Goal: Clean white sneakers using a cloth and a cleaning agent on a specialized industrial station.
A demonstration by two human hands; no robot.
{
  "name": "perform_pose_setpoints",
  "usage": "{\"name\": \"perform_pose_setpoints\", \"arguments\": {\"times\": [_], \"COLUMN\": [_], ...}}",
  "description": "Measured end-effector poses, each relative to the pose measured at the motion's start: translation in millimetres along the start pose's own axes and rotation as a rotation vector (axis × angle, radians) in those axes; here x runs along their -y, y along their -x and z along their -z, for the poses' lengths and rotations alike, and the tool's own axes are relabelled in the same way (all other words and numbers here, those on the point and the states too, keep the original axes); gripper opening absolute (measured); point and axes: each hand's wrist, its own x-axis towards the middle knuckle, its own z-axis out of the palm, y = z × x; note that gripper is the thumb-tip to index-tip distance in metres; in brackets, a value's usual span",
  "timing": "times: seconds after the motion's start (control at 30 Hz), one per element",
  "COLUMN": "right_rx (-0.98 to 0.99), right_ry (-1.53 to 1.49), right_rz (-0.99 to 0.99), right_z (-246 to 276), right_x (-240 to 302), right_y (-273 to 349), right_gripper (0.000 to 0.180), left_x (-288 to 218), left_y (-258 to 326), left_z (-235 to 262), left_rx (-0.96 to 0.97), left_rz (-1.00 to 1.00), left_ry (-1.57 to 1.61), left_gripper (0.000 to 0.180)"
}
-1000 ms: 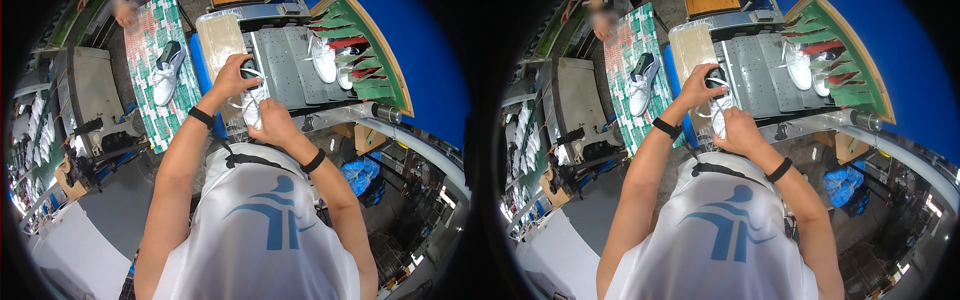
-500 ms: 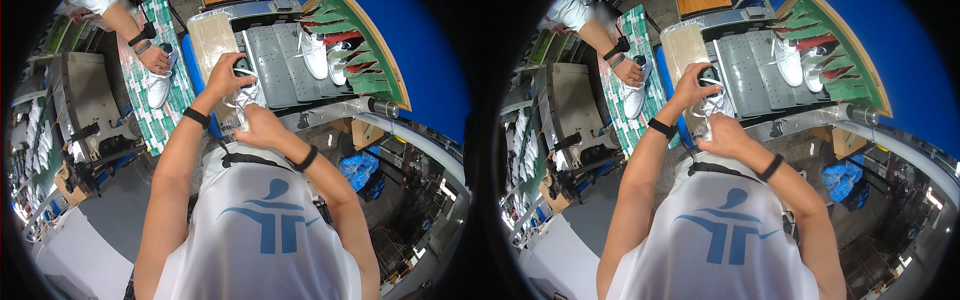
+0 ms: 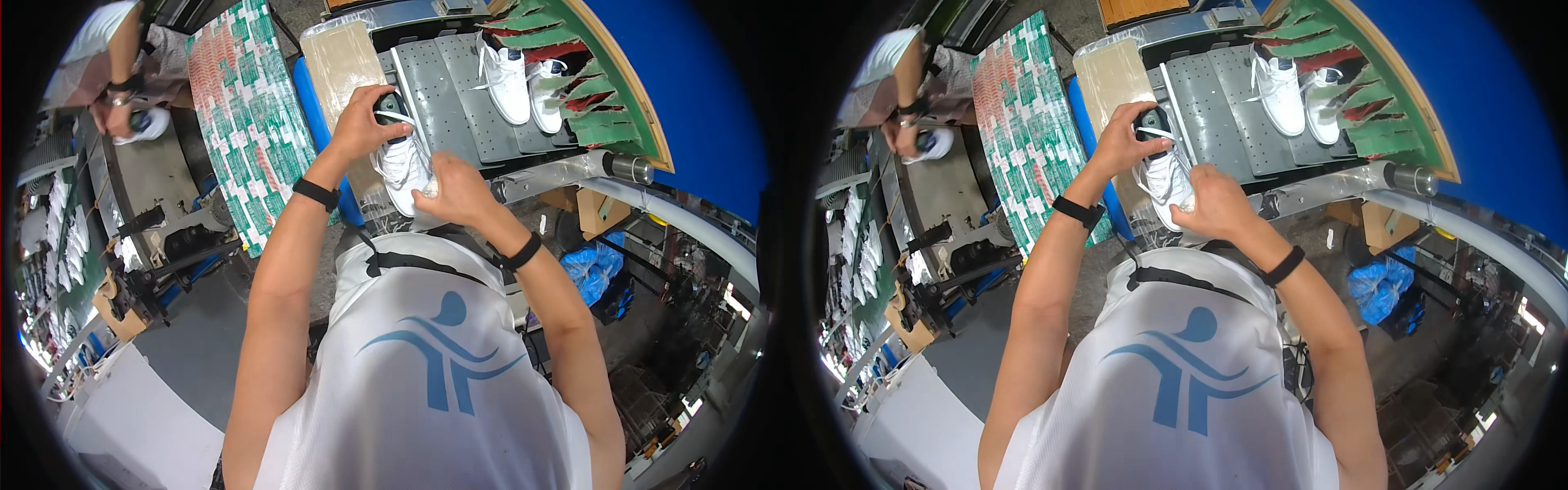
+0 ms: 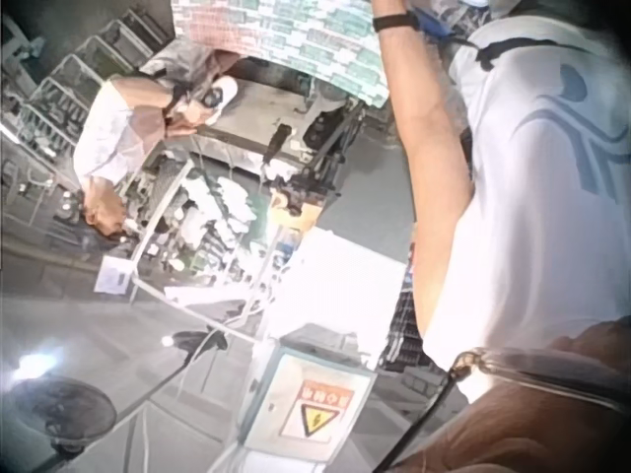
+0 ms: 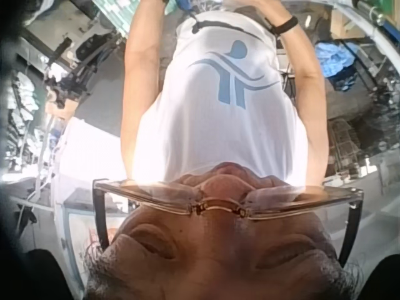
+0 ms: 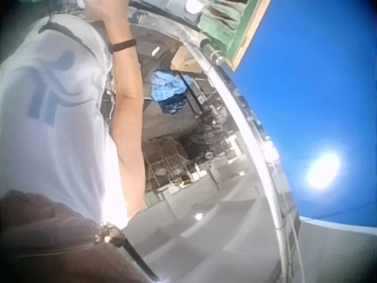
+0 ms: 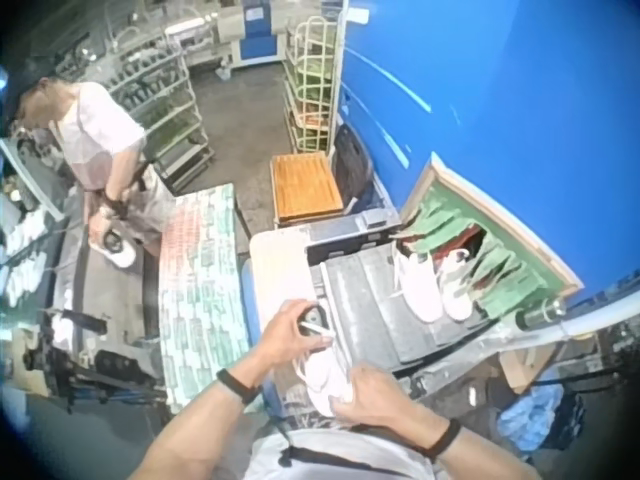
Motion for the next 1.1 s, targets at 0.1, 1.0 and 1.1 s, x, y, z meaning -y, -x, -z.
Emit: {"name": "perform_pose_setpoints", "arguments": {"times": [0.1,1.0,1.1], "right_rx": [-0.011,-0.058,-0.155], "right_ry": [0.029,0.119,0.132], "right_rz": [0.046,0.093,0.105], "right_z": [-2.2,-0.2,-7.9], "right_x": [-5.6,21.1,10.2], "right_y": [-0.4,22.1,2.9], "right_gripper": [0.053,0.055,0.053], "left_x": [0.6,2.3,-2.2], "left_y": [0.2,-0.8,-0.9], "left_z": [-1.4,-3.7,-4.5], "left_rx": [0.005,-0.006,0.012], "left_rz": [0.023,-0.020,0.011], "left_ry": [0.026,0.007,0.043], "left_gripper": [0.085,0.086,0.085]}}
